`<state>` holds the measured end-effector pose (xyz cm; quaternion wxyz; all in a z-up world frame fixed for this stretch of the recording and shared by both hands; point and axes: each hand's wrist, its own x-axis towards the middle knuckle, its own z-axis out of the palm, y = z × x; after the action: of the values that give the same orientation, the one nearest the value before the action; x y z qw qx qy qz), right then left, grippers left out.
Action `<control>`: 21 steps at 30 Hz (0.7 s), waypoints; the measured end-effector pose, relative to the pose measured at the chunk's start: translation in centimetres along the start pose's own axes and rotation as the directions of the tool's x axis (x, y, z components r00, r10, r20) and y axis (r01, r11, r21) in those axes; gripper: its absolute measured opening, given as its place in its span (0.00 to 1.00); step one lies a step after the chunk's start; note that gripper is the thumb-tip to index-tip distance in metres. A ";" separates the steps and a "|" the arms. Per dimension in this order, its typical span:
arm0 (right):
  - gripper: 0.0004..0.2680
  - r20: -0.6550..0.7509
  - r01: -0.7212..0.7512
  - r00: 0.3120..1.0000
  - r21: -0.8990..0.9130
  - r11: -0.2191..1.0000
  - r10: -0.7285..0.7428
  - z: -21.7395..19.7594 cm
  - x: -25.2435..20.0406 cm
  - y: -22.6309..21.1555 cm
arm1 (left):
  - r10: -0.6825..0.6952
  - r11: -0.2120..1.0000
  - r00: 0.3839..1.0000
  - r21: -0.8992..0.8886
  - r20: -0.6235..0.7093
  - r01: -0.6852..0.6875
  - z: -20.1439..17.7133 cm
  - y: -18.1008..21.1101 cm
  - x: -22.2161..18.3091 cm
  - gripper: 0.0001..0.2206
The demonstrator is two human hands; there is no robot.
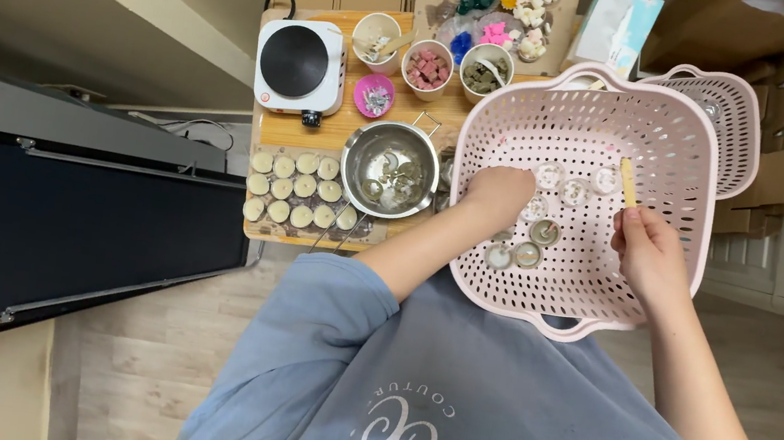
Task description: The person is preparing small metal candle containers by using a wooden stick to secure wicks or clean the base before placing them into a basket.
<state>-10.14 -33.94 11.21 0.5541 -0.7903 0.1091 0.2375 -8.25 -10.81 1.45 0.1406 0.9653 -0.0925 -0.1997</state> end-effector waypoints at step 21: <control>0.08 0.037 0.188 0.981 0.102 0.977 -0.192 3.8 -1.0 -5.0 | -0.189 0.390 0.902 -0.873 -0.387 -0.293 -12.9 -4.5 -13.7 0.19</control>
<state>-9.80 -28.69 14.80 0.6149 -0.7632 0.0315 0.1963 -14.71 -0.32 16.34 0.6721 0.7397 0.0350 0.0038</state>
